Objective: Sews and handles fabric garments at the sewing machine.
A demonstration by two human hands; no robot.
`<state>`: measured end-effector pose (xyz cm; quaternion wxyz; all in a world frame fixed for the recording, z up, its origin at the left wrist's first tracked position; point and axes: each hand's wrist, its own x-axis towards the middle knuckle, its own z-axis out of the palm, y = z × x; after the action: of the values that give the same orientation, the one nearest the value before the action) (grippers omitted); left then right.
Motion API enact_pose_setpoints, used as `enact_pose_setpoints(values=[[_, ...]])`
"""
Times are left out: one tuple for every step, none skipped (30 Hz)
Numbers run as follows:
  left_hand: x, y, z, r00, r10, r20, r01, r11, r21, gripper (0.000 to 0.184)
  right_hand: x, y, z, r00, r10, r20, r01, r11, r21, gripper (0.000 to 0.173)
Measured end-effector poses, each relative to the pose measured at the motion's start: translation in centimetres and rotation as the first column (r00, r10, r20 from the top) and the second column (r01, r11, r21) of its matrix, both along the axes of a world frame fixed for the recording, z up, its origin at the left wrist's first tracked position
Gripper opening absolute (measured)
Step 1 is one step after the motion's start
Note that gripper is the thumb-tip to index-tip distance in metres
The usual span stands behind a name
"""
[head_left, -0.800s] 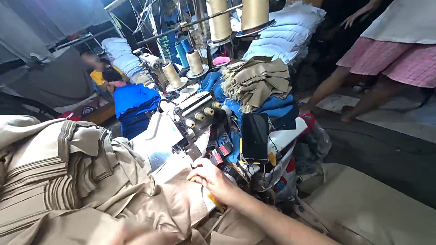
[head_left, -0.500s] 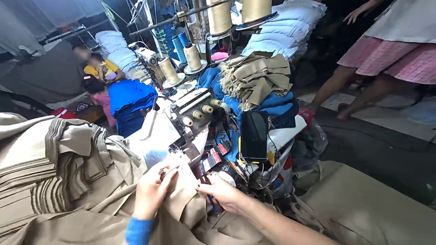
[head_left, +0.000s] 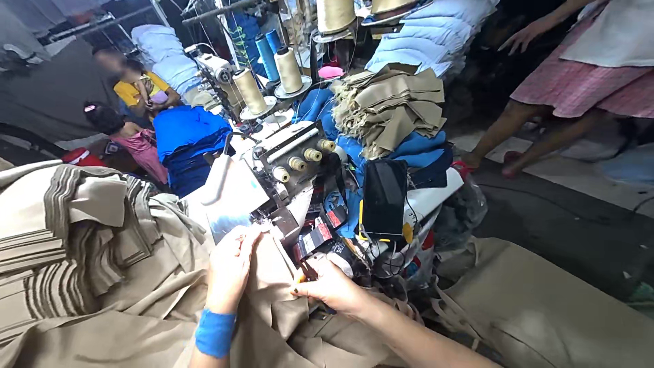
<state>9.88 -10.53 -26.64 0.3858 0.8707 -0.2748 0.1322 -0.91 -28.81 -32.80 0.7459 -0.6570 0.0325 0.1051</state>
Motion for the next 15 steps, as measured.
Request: enact_pose_setpoints(values=[[0.1, 0.1, 0.3, 0.998, -0.014, -0.063, 0.014, 1.0, -0.001, 0.015, -0.2, -0.3, 0.1, 1.0, 0.004, -0.03, -0.003, 1.0, 0.03, 0.01], [0.1, 0.1, 0.5, 0.992, -0.026, -0.121, 0.027, 1.0, 0.003, 0.022, -0.5, -0.6, 0.2, 0.998, 0.007, -0.062, -0.002, 0.997, 0.078, 0.01], [0.3, 0.2, 0.5, 0.988, -0.048, -0.15, 0.051, 0.999, 0.011, 0.032, -0.8, -0.9, 0.2, 0.996, 0.007, -0.09, 0.004, 0.993, 0.121, 0.009], [0.5, 0.4, 0.3, 0.986, -0.069, -0.154, 0.073, 0.997, 0.022, 0.038, -1.0, -1.2, 0.3, 0.993, 0.004, -0.115, 0.013, 0.989, 0.15, 0.008], [0.6, 0.5, 0.2, 0.985, -0.086, -0.148, 0.089, 0.996, 0.016, 0.037, -1.1, -1.4, 0.4, 0.99, 0.002, -0.139, 0.022, 0.985, 0.17, 0.008], [0.7, 0.5, 0.1, 0.986, -0.099, -0.137, 0.1, 0.995, 0.004, 0.033, -1.2, -1.6, 0.4, 0.988, 0.0, -0.157, 0.03, 0.982, 0.184, 0.009], [0.7, 0.3, 0.2, 0.987, -0.105, -0.121, 0.104, 0.995, -0.015, 0.026, -1.1, -1.6, 0.4, 0.986, 0.0, -0.168, 0.034, 0.979, 0.201, 0.01], [0.8, 0.1, 0.1, 0.99, -0.103, -0.092, 0.101, 0.994, -0.032, 0.019, -1.0, -1.5, 0.3, 0.985, 0.003, -0.173, 0.035, 0.977, 0.212, 0.01], [0.9, -0.2, 0.2, 0.994, -0.095, -0.053, 0.092, 0.995, -0.044, 0.014, -0.9, -1.4, 0.3, 0.985, 0.005, -0.17, 0.032, 0.977, 0.213, 0.011], [1.0, -0.4, 0.3, 0.997, -0.078, -0.028, 0.077, 0.996, -0.053, 0.011, -0.9, -1.2, 0.3, 0.988, 0.004, -0.156, 0.028, 0.979, 0.201, 0.011], [1.1, -0.5, 0.5, 0.999, -0.049, -0.023, 0.048, 0.997, -0.055, 0.009, -0.8, -1.0, 0.3, 0.991, -0.006, -0.137, 0.031, 0.982, 0.184, 0.011], [1.1, -0.6, 0.6, 1.0, -0.021, -0.017, 0.02, 0.998, -0.057, 0.008, -0.8, -0.8, 0.2, 0.993, -0.029, -0.115, 0.048, 0.985, 0.168, 0.015], [1.3, -0.6, 0.5, 1.0, -0.002, -0.007, 0.002, 0.999, -0.054, 0.007, -0.7, -0.7, 0.1, 0.994, -0.048, -0.093, 0.062, 0.986, 0.154, 0.023], [1.5, -0.5, 0.3, 1.0, 0.009, -0.001, -0.009, 0.999, -0.051, 0.007, -0.6, -0.7, 0.1, 0.995, -0.062, -0.08, 0.073, 0.986, 0.148, 0.032], [1.6, -0.3, 0.1, 1.0, 0.015, -0.005, -0.015, 0.998, -0.057, 0.008, -0.6, -0.7, 0.0, 0.994, -0.076, -0.074, 0.086, 0.984, 0.156, 0.04]])
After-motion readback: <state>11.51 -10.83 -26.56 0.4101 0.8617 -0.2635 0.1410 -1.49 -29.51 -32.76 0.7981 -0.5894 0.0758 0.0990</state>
